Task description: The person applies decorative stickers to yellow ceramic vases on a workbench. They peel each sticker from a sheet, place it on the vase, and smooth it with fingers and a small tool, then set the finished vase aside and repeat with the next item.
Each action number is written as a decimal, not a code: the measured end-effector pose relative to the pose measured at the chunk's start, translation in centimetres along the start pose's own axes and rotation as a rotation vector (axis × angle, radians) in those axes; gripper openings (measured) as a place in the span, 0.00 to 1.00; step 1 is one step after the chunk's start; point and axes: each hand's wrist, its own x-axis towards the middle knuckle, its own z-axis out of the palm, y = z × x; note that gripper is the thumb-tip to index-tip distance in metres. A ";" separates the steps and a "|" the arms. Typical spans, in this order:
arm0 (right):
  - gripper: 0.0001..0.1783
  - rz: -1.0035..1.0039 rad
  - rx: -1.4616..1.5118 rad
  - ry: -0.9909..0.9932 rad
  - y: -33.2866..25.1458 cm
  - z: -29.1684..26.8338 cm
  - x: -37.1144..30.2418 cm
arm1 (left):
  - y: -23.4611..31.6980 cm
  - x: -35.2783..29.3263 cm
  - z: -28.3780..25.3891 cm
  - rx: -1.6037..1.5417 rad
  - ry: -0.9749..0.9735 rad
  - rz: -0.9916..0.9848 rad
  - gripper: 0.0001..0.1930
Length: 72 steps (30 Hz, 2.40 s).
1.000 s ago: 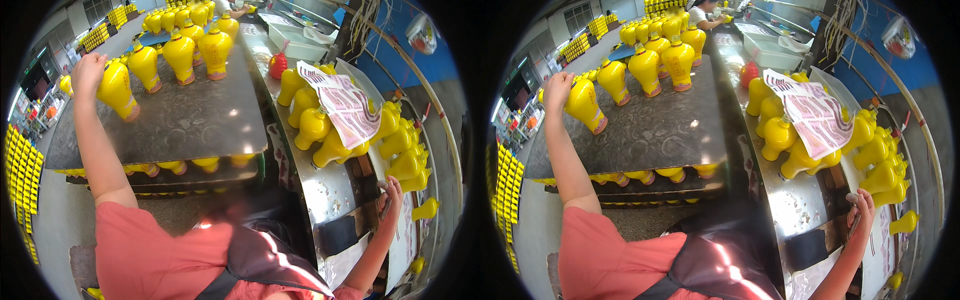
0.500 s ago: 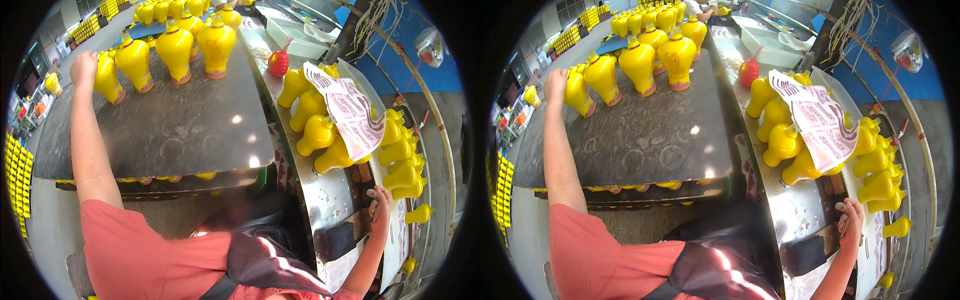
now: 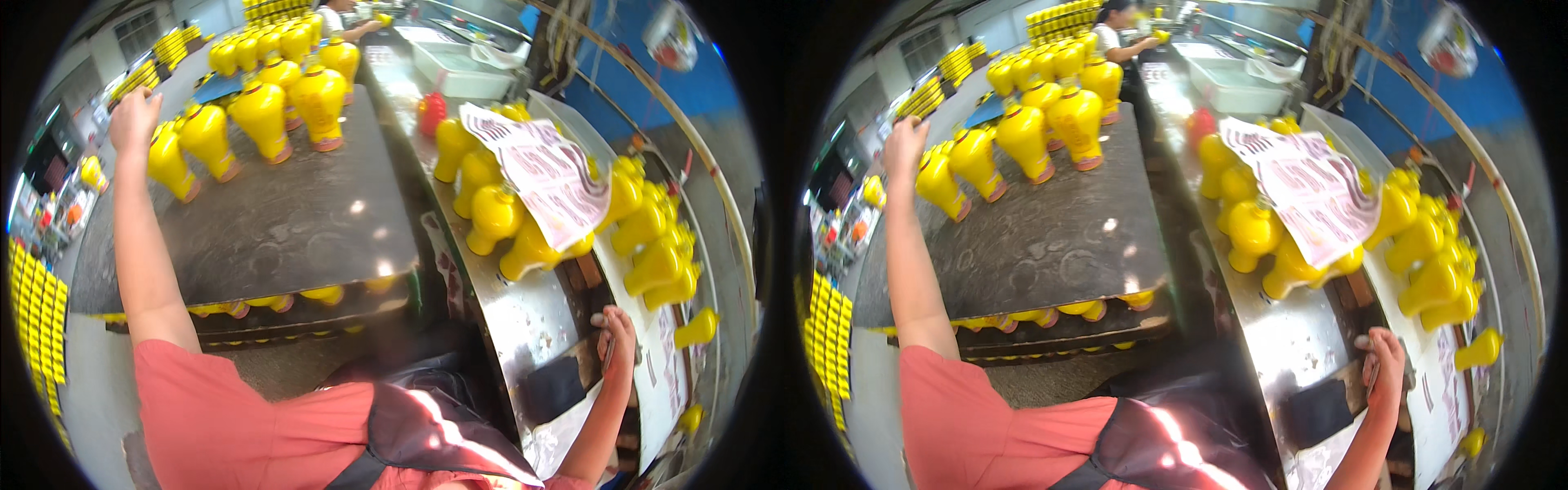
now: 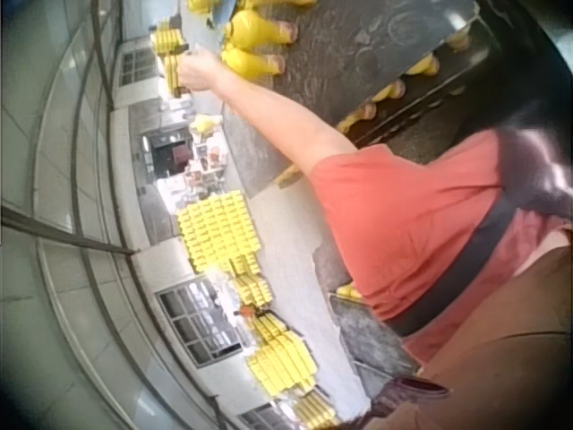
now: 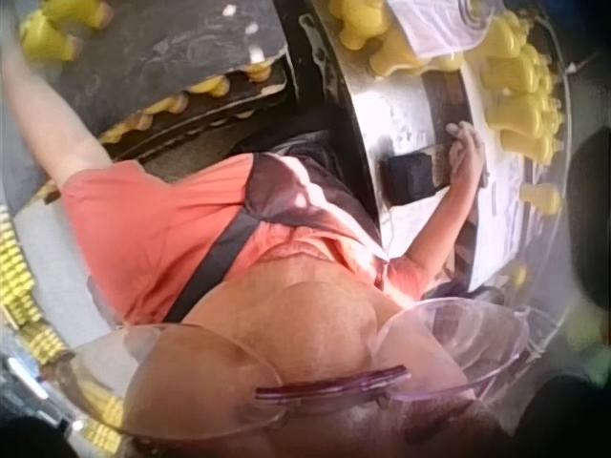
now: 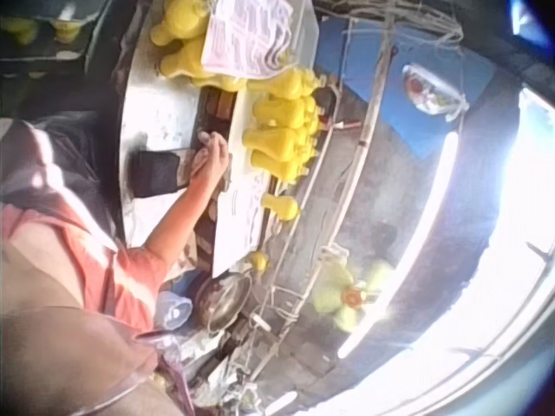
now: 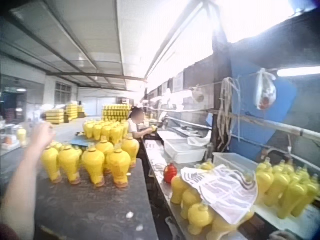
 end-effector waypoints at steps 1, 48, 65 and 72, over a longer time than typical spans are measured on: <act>0.10 0.011 -0.037 0.072 -0.3 -0.2 -0.4 | 2.6 0.8 -2.6 -0.073 -0.026 0.035 0.21; 0.48 -0.057 -0.287 0.614 5.8 -3.4 -12.5 | 62.2 -39.6 -35.6 -1.890 -1.494 1.279 0.10; 0.36 0.089 -0.102 0.643 10.2 -0.6 -11.8 | 55.0 -48.2 -29.2 -1.984 -2.204 0.754 0.50; 0.13 0.134 -0.646 1.027 13.3 -11.0 -19.2 | 54.9 -48.8 -29.0 -1.942 -1.509 1.070 0.47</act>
